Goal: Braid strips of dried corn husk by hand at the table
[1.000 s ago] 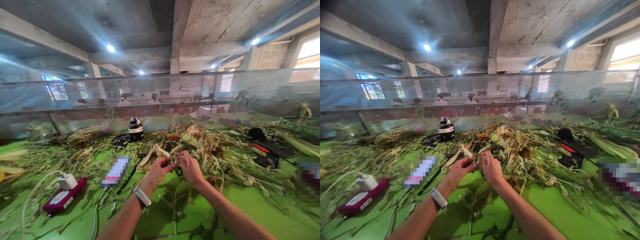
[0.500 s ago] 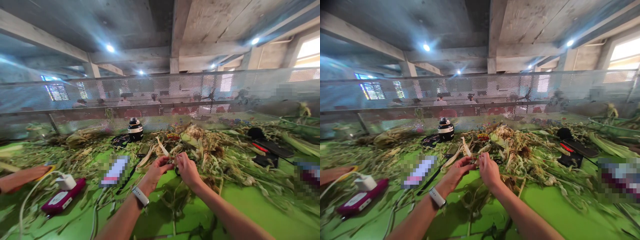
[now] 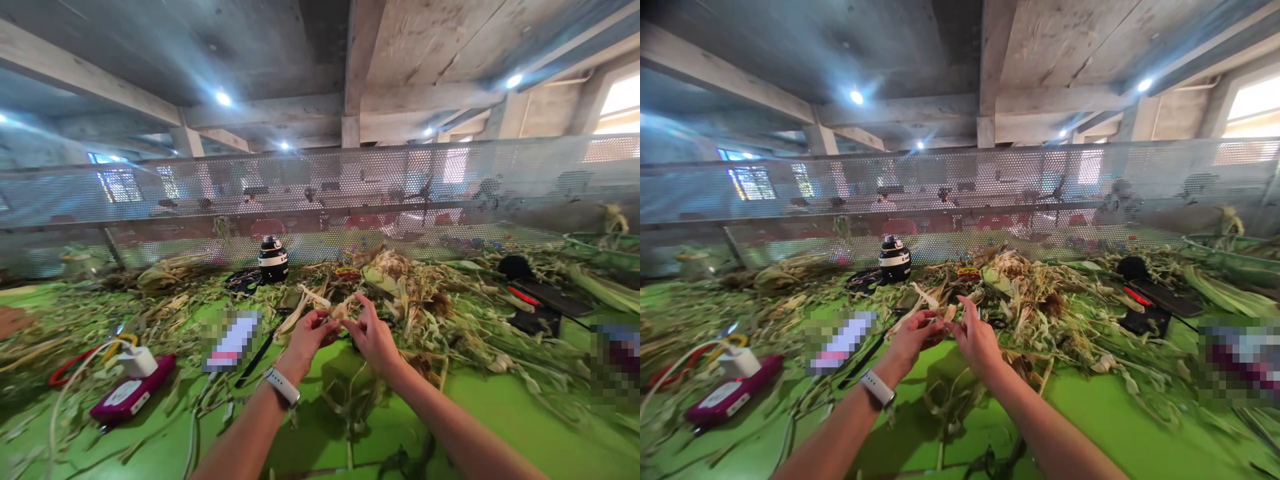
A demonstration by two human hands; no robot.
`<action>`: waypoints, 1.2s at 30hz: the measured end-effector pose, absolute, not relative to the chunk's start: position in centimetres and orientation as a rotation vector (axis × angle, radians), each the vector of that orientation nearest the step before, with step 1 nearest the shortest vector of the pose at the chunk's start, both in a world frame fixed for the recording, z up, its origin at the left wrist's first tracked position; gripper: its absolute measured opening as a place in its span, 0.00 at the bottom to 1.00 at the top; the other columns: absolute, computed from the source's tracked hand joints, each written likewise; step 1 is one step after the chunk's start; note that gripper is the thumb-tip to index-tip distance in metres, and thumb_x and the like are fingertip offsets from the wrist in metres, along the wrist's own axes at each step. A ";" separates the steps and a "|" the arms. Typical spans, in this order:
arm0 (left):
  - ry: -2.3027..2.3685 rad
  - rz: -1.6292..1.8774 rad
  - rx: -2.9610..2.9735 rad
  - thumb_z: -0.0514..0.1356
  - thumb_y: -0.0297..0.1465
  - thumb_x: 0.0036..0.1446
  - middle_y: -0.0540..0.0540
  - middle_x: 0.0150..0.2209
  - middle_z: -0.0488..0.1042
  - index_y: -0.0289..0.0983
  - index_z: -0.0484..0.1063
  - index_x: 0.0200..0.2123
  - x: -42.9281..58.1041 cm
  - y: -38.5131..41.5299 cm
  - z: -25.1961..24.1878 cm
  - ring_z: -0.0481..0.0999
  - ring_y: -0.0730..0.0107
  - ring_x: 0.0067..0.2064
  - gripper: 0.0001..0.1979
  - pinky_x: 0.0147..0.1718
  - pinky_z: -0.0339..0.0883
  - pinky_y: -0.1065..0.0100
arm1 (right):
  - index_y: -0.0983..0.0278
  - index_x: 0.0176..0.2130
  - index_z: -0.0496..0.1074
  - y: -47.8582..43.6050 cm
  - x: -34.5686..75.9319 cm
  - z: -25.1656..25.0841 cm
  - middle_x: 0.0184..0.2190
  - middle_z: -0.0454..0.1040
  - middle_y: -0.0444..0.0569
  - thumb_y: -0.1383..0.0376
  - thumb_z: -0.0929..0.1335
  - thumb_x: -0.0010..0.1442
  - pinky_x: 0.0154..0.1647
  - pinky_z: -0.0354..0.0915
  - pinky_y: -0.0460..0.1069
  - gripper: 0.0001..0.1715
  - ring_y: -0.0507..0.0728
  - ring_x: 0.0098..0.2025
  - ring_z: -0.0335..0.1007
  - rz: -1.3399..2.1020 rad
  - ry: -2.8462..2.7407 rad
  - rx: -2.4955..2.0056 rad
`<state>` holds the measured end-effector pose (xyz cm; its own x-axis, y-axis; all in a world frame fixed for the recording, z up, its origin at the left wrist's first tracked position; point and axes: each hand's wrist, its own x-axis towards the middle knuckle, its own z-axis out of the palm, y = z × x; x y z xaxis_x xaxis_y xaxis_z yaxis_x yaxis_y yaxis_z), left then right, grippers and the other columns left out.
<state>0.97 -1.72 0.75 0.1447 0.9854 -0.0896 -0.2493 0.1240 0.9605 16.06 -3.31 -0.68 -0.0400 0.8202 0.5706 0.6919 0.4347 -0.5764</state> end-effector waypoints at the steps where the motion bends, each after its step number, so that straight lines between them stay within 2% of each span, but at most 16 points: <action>1: 0.975 1.146 1.006 0.70 0.33 0.33 0.49 0.27 0.75 0.36 0.71 0.32 0.9 -1.7 0.7 0.74 0.71 0.28 0.19 0.32 0.67 0.67 | 0.67 0.56 0.54 -3.4 16.1 -0.7 0.18 0.66 0.38 0.58 0.61 0.61 0.25 0.56 0.44 0.28 0.53 0.21 0.66 0.158 -1.816 -1.283; 6: 1.053 1.218 1.119 0.68 0.32 0.35 0.49 0.27 0.74 0.34 0.71 0.32 0.8 -1.3 0.5 0.71 0.73 0.26 0.17 0.27 0.64 0.71 | 0.62 0.45 0.66 -3.8 16.3 0.0 0.26 0.74 0.43 0.61 0.60 0.62 0.29 0.59 0.44 0.13 0.53 0.27 0.71 0.170 -2.056 -1.278; 13: 1.142 1.298 1.331 0.68 0.32 0.36 0.49 0.24 0.73 0.35 0.72 0.27 1.0 -1.0 0.4 0.70 0.72 0.25 0.12 0.21 0.63 0.73 | 0.64 0.40 0.69 -4.1 16.2 1.3 0.36 0.77 0.52 0.64 0.62 0.62 0.35 0.61 0.46 0.09 0.57 0.38 0.74 0.139 -2.188 -1.576; 17: 1.142 1.246 1.330 0.67 0.31 0.36 0.49 0.25 0.73 0.36 0.72 0.28 1.1 -1.2 0.5 0.71 0.71 0.26 0.12 0.22 0.65 0.73 | 0.65 0.36 0.70 -4.2 16.1 1.3 0.34 0.77 0.53 0.67 0.61 0.62 0.33 0.60 0.45 0.09 0.56 0.36 0.74 0.061 -2.232 -1.594; 22: 1.173 1.182 1.387 0.65 0.27 0.39 0.47 0.27 0.76 0.36 0.73 0.28 1.1 -1.3 0.5 0.72 0.69 0.26 0.08 0.22 0.64 0.71 | 0.64 0.37 0.70 -4.0 16.2 0.7 0.32 0.76 0.51 0.67 0.58 0.64 0.29 0.59 0.45 0.13 0.55 0.33 0.73 -0.121 -2.415 -1.483; 27: 1.323 1.240 1.759 0.63 0.25 0.41 0.45 0.29 0.77 0.38 0.75 0.27 0.4 -1.1 0.3 0.74 0.63 0.31 0.06 0.32 0.64 0.67 | 0.64 0.37 0.69 -4.2 16.3 0.7 0.33 0.73 0.51 0.67 0.60 0.63 0.29 0.60 0.45 0.10 0.56 0.34 0.71 -0.234 -2.437 -1.440; 30: 1.391 1.199 1.923 0.62 0.26 0.43 0.44 0.30 0.77 0.38 0.75 0.29 0.1 -1.1 0.0 0.74 0.62 0.32 0.06 0.33 0.62 0.66 | 0.63 0.37 0.69 -4.6 16.1 1.1 0.36 0.72 0.50 0.67 0.60 0.63 0.27 0.59 0.44 0.10 0.55 0.36 0.69 -0.281 -2.471 -1.374; 33: 1.400 1.131 2.012 0.60 0.24 0.44 0.44 0.29 0.76 0.38 0.75 0.29 0.0 -1.1 -0.3 0.73 0.63 0.31 0.07 0.33 0.61 0.67 | 0.63 0.40 0.68 -5.0 15.9 1.4 0.42 0.70 0.52 0.71 0.58 0.62 0.24 0.58 0.43 0.12 0.52 0.32 0.69 -0.289 -2.528 -1.323; 36: 1.268 1.090 2.123 0.59 0.22 0.45 0.43 0.30 0.76 0.38 0.76 0.28 0.2 -1.2 -0.4 0.73 0.64 0.31 0.09 0.33 0.62 0.68 | 0.65 0.42 0.66 -5.0 15.8 1.2 0.41 0.70 0.53 0.72 0.57 0.62 0.22 0.57 0.44 0.13 0.50 0.26 0.67 -0.268 -2.533 -1.338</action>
<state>0.17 -1.17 -0.44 0.2706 0.8739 0.4038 0.5307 -0.4854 0.6948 15.85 -4.95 1.21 -0.5403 0.7801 0.3155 0.8289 0.5580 0.0398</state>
